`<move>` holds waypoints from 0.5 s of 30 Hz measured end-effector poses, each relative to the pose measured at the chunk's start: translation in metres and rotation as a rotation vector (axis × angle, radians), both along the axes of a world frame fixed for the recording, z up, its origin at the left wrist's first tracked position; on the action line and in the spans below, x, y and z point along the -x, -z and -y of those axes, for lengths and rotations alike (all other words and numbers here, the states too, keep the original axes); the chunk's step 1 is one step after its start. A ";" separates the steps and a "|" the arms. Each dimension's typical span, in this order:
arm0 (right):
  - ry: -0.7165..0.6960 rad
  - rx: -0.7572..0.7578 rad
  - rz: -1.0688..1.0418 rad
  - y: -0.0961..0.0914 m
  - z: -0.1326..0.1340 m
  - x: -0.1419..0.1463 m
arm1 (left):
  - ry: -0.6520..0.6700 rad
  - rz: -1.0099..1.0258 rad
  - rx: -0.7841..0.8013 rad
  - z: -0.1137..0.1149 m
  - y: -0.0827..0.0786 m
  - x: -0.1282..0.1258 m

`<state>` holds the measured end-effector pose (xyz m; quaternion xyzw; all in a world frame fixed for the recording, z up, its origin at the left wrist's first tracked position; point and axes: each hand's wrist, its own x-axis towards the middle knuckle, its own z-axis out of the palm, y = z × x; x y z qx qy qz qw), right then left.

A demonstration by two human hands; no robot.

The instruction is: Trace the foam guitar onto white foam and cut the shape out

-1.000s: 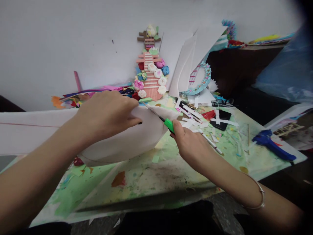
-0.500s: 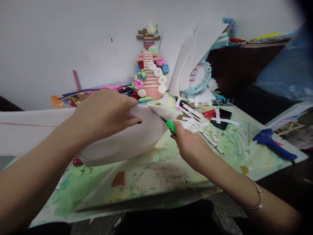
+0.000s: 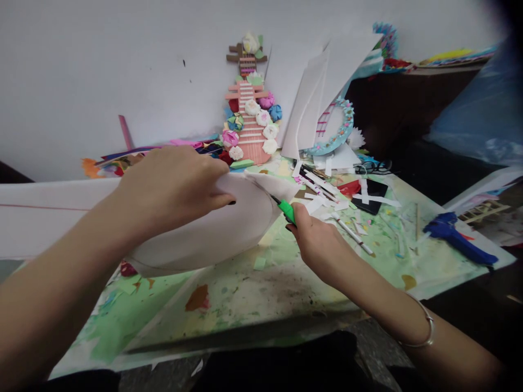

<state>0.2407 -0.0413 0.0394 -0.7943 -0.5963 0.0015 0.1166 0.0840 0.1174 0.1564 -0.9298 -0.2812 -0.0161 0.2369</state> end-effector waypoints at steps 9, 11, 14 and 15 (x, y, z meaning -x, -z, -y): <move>0.008 -0.050 0.007 0.011 0.000 -0.003 | -0.010 -0.021 -0.001 -0.001 0.000 -0.001; 0.010 -0.055 -0.006 0.014 0.000 -0.004 | -0.012 -0.019 -0.017 -0.001 0.000 -0.001; 0.005 -0.066 -0.032 0.016 -0.001 -0.004 | -0.002 -0.020 -0.028 -0.002 0.000 -0.001; 0.006 -0.069 -0.040 0.017 -0.001 -0.005 | 0.004 -0.020 -0.031 -0.002 0.001 -0.001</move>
